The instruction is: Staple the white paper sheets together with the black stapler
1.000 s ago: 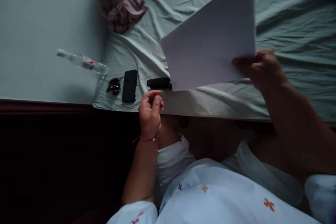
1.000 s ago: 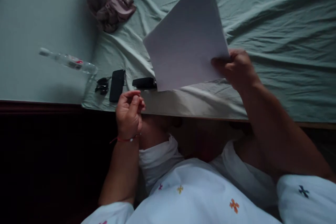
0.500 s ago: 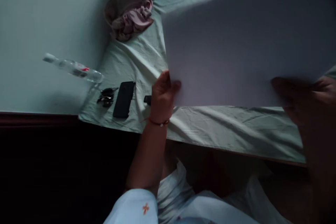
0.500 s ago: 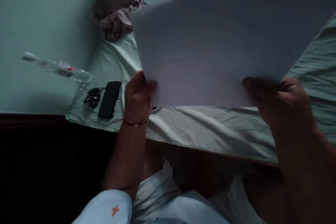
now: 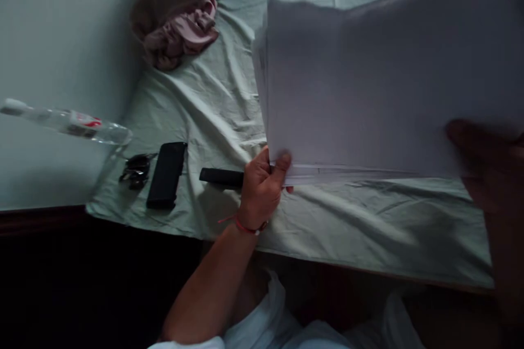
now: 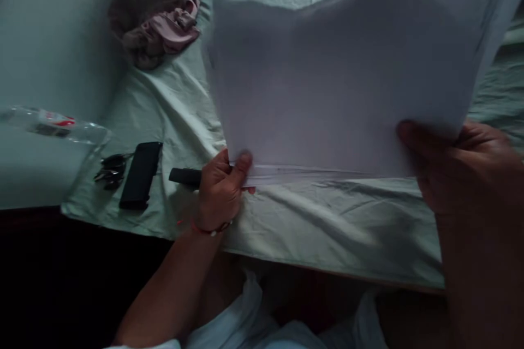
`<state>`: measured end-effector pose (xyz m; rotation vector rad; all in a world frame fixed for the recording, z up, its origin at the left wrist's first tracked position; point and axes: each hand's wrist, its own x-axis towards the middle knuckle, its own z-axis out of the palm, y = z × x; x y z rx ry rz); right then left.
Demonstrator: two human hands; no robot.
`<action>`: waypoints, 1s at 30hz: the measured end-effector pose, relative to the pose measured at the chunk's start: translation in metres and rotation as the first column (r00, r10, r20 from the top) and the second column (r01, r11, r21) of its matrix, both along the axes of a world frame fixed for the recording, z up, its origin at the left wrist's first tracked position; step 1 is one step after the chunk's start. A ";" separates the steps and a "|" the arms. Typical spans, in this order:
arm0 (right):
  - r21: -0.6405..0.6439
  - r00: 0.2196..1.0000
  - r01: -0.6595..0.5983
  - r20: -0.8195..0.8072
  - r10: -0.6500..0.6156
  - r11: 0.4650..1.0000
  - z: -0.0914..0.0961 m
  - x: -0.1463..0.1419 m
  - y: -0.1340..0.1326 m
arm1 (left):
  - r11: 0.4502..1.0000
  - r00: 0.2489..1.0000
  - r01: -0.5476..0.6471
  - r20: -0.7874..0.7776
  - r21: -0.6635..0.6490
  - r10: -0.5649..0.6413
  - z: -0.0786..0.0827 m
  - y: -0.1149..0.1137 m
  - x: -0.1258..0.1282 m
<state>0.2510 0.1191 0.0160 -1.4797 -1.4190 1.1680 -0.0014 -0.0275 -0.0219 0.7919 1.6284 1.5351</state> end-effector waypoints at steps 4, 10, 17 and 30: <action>-0.114 0.995 0.092 -0.035 -0.096 0.989 0.003 0.002 -0.001 | 0.996 0.993 -0.081 0.089 -0.026 0.083 -0.003 0.003 0.006; -0.101 0.984 0.161 -0.059 -0.167 0.982 0.004 0.007 0.003 | 0.997 0.961 -0.075 0.268 -0.012 0.076 0.001 0.007 0.011; -0.057 0.986 0.166 -0.020 -0.167 0.984 -0.006 0.015 0.005 | 0.984 0.954 -0.145 0.250 -0.103 0.167 -0.002 0.007 0.013; -0.117 0.984 0.127 -0.113 -0.141 0.985 -0.001 0.012 0.003 | 0.977 0.891 -0.203 0.427 0.069 0.155 0.012 0.013 -0.002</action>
